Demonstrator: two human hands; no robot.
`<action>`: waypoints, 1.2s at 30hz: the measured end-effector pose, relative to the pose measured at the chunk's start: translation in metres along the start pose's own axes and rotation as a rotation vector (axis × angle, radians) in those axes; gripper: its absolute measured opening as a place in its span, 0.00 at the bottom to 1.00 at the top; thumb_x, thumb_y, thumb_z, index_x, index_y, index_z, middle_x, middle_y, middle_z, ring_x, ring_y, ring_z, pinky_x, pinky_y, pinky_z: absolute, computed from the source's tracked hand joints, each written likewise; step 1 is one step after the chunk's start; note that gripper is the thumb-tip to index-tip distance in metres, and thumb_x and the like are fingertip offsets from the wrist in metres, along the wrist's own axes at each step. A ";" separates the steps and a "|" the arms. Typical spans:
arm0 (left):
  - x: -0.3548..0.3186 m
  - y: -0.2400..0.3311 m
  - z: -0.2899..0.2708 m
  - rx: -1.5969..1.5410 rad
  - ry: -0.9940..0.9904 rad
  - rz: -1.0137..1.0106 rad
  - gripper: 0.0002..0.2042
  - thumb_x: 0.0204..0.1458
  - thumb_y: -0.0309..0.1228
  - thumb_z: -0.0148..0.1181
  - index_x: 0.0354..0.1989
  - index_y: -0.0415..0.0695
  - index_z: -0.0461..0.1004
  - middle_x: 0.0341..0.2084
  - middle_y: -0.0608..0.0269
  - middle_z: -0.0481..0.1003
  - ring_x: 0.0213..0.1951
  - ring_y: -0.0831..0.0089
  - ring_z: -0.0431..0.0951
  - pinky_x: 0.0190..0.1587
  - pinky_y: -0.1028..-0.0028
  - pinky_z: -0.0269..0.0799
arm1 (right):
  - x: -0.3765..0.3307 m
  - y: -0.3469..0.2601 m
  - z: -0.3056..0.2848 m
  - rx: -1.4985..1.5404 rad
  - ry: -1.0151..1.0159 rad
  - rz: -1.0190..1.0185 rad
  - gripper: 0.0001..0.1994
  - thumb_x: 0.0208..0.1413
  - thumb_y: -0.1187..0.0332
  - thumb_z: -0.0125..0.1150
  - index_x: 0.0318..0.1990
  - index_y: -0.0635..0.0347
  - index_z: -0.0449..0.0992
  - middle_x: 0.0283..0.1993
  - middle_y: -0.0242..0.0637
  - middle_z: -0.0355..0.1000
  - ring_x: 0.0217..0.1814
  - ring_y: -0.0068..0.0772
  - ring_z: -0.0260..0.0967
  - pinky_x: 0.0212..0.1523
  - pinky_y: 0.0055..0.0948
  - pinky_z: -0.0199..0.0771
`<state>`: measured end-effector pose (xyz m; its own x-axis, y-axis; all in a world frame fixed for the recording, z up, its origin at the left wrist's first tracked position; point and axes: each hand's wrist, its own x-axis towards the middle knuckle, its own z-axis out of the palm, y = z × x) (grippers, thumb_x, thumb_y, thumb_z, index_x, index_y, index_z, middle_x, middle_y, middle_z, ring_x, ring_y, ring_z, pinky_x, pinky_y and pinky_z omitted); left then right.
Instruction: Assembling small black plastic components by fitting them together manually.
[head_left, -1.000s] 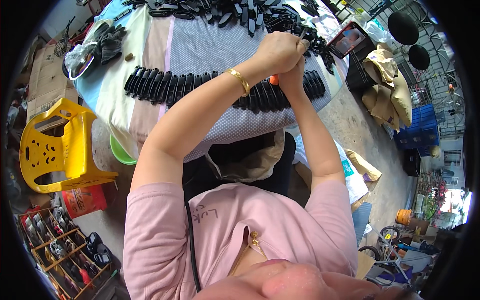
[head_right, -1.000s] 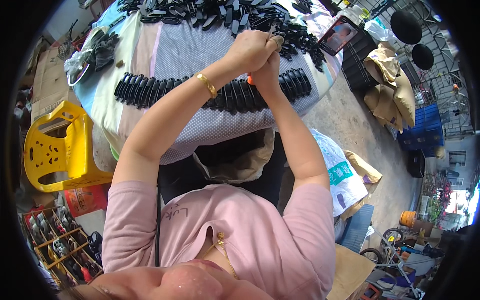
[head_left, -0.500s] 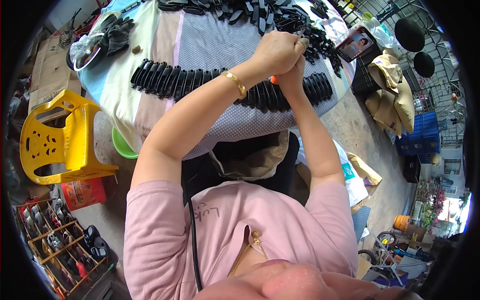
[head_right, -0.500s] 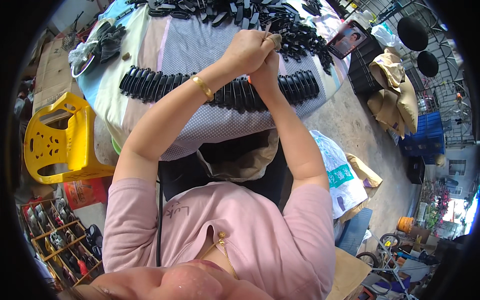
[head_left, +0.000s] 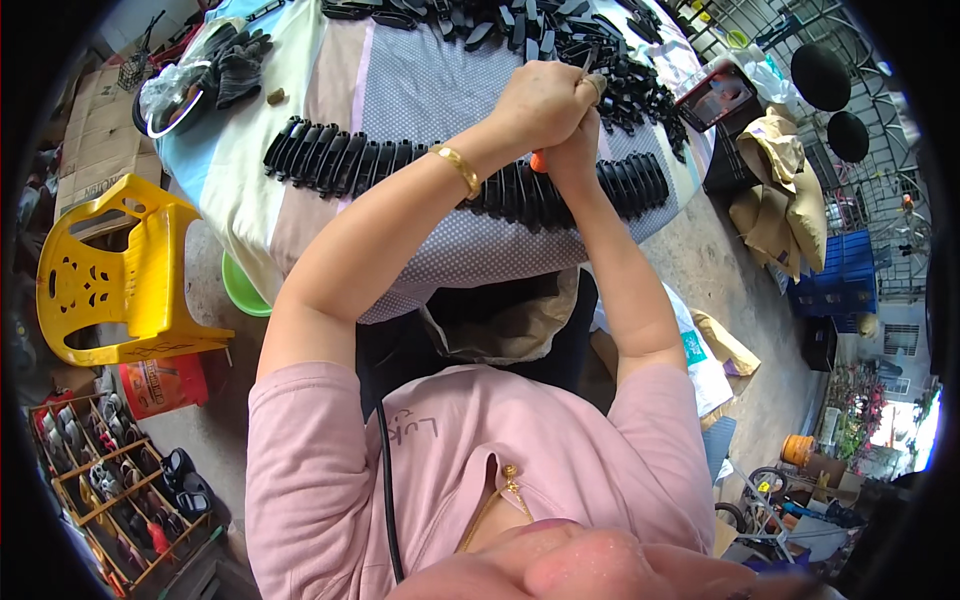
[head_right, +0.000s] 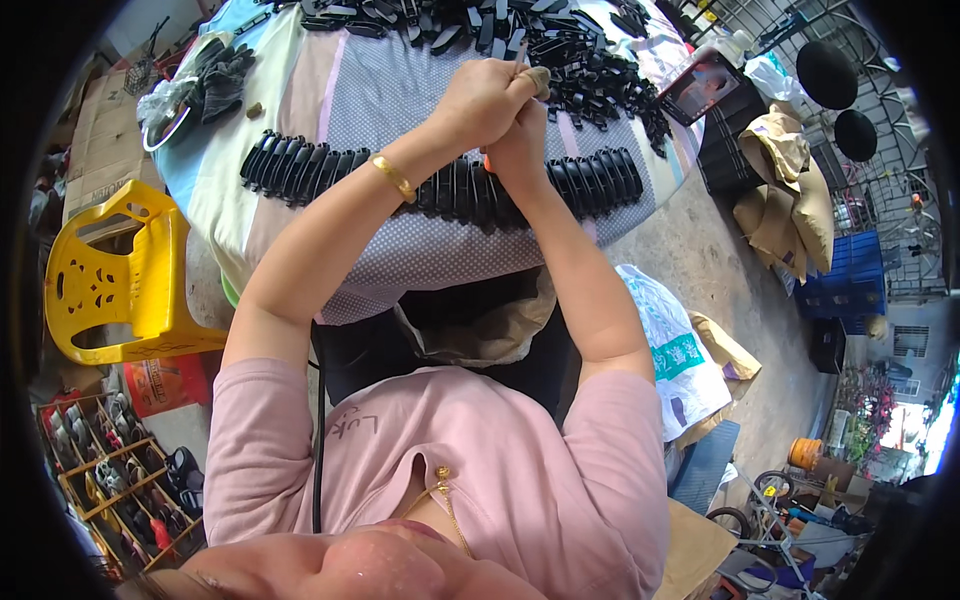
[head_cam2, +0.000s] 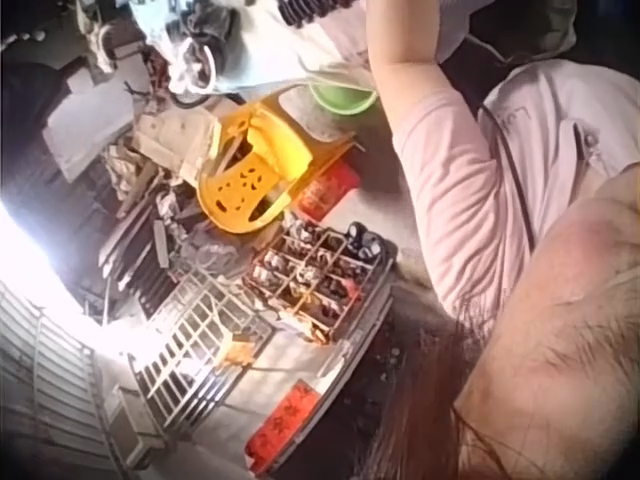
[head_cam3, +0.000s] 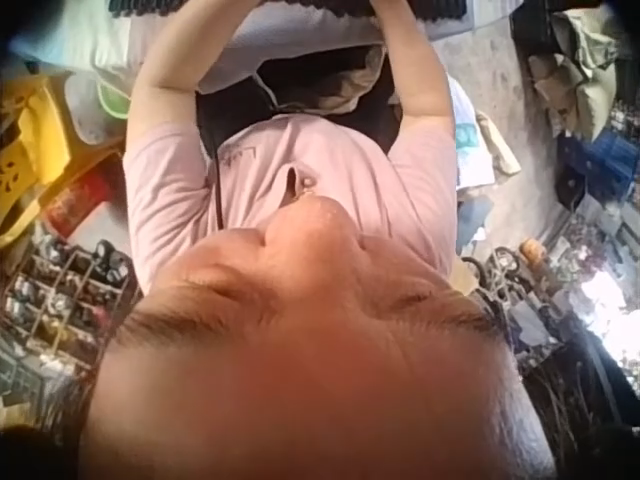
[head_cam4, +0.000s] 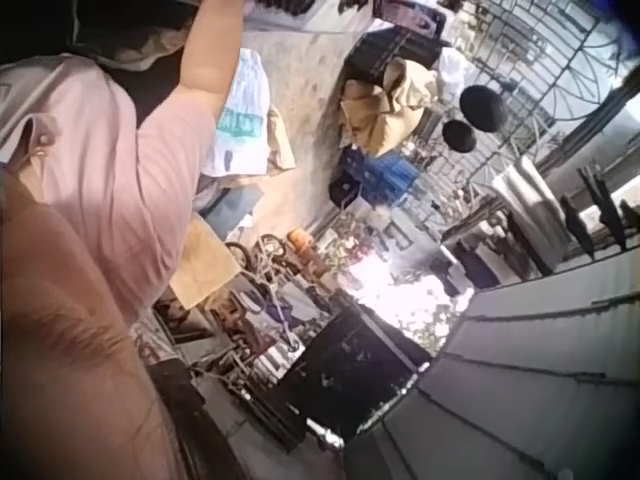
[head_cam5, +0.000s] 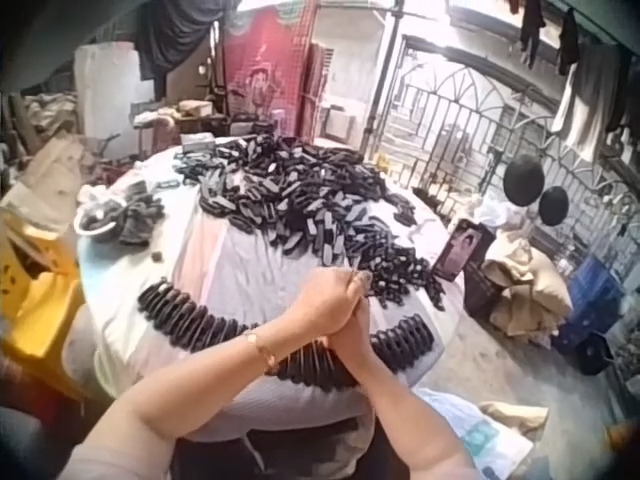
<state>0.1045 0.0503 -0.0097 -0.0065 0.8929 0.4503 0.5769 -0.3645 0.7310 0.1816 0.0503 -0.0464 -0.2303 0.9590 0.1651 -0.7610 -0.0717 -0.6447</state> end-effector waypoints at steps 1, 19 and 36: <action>0.002 0.000 0.001 0.009 -0.012 -0.019 0.15 0.46 0.38 0.47 0.28 0.43 0.78 0.22 0.51 0.75 0.27 0.56 0.76 0.33 0.66 0.70 | 0.003 -0.003 -0.009 -0.458 -0.065 -0.103 0.06 0.48 0.71 0.54 0.27 0.66 0.69 0.21 0.34 0.70 0.21 0.22 0.67 0.19 0.21 0.64; -0.001 -0.016 -0.026 -0.064 0.045 -0.042 0.16 0.50 0.38 0.47 0.28 0.41 0.78 0.22 0.52 0.76 0.25 0.65 0.77 0.31 0.72 0.71 | 0.011 0.014 0.006 -0.813 -0.156 -0.124 0.06 0.50 0.72 0.50 0.24 0.65 0.67 0.17 0.32 0.66 0.15 0.20 0.62 0.14 0.20 0.60; -0.007 -0.008 -0.046 -0.073 0.100 -0.050 0.18 0.49 0.41 0.47 0.20 0.39 0.74 0.18 0.49 0.73 0.25 0.53 0.74 0.31 0.62 0.69 | 0.011 0.026 0.035 -0.714 -0.209 -0.294 0.09 0.51 0.69 0.50 0.24 0.64 0.68 0.16 0.31 0.65 0.15 0.19 0.62 0.13 0.20 0.59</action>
<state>0.0621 0.0346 0.0052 -0.1171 0.8811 0.4582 0.5126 -0.3416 0.7878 0.1386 0.0492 -0.0352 -0.2432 0.8353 0.4931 -0.2525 0.4364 -0.8636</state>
